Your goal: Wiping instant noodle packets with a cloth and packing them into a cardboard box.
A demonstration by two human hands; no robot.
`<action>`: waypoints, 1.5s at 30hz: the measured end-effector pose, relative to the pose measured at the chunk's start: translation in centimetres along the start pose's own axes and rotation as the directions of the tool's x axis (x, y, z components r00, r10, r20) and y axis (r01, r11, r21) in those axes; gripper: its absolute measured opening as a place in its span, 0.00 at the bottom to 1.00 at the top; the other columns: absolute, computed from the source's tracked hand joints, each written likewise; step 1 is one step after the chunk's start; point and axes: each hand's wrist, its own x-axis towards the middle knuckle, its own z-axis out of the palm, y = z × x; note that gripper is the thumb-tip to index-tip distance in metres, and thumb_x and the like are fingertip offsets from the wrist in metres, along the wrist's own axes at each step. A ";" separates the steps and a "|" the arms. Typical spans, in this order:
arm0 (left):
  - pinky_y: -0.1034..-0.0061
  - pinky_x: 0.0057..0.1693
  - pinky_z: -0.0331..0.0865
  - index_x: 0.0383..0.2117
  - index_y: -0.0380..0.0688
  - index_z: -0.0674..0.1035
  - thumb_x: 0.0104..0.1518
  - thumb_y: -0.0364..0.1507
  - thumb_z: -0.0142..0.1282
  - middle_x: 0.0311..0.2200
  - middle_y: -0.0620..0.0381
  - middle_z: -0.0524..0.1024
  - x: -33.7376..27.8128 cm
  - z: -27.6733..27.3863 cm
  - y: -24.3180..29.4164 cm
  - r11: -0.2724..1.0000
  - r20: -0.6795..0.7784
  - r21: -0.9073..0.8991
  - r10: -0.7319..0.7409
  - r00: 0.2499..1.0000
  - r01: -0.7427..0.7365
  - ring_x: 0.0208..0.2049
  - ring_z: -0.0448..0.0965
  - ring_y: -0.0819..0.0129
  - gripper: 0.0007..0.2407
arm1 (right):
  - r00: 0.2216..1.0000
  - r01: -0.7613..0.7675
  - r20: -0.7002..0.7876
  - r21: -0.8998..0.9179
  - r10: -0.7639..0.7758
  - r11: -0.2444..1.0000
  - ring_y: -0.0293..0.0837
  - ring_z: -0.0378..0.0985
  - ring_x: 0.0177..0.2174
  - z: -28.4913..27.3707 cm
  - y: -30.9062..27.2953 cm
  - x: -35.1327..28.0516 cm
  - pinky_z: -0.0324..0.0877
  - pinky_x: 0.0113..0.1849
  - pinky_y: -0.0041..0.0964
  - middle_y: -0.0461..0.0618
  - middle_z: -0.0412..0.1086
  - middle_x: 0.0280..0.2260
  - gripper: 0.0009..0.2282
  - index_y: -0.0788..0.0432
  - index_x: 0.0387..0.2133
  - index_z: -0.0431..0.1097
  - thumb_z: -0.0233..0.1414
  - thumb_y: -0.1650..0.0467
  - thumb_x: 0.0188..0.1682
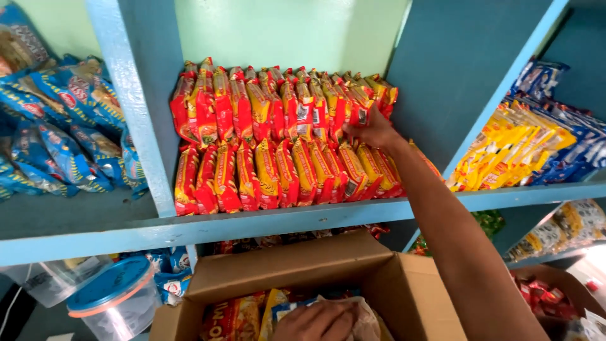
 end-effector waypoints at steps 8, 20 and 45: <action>0.71 0.44 0.77 0.38 0.52 0.82 0.60 0.29 0.60 0.41 0.65 0.83 -3.3 1.7 0.2 0.997 0.074 0.040 -0.073 0.995 0.070 0.42 0.83 0.72 0.03 | 0.987 -0.163 -0.028 -0.096 0.161 0.982 0.43 0.77 0.30 -0.1 -1.5 0.0 0.70 0.28 0.35 0.57 0.74 0.34 0.38 0.75 0.58 0.48 0.64 0.63 0.45; 0.60 0.55 0.70 0.45 0.41 0.82 0.53 0.29 0.56 0.49 0.49 0.79 -1.5 -3.0 -1.3 0.994 -0.028 -0.037 -0.105 0.994 0.104 0.51 0.78 0.55 0.14 | 0.974 -0.228 -0.069 -0.299 0.217 0.927 0.68 0.42 0.68 -3.1 -9.9 -3.8 0.43 0.64 0.68 0.67 0.38 0.70 0.61 0.59 0.70 0.26 0.67 0.59 0.27; 0.53 0.39 0.70 0.43 0.39 0.70 0.63 0.38 0.54 0.30 0.40 0.74 1.5 -8.2 -6.0 0.768 -0.448 -0.231 -0.629 0.635 0.598 0.32 0.76 0.38 0.14 | 0.338 0.924 -0.150 -0.133 -0.929 0.357 0.43 0.67 0.12 14.7 -10.4 -27.4 0.65 0.17 0.34 0.43 0.67 0.13 0.14 0.51 0.10 0.63 0.53 0.72 0.46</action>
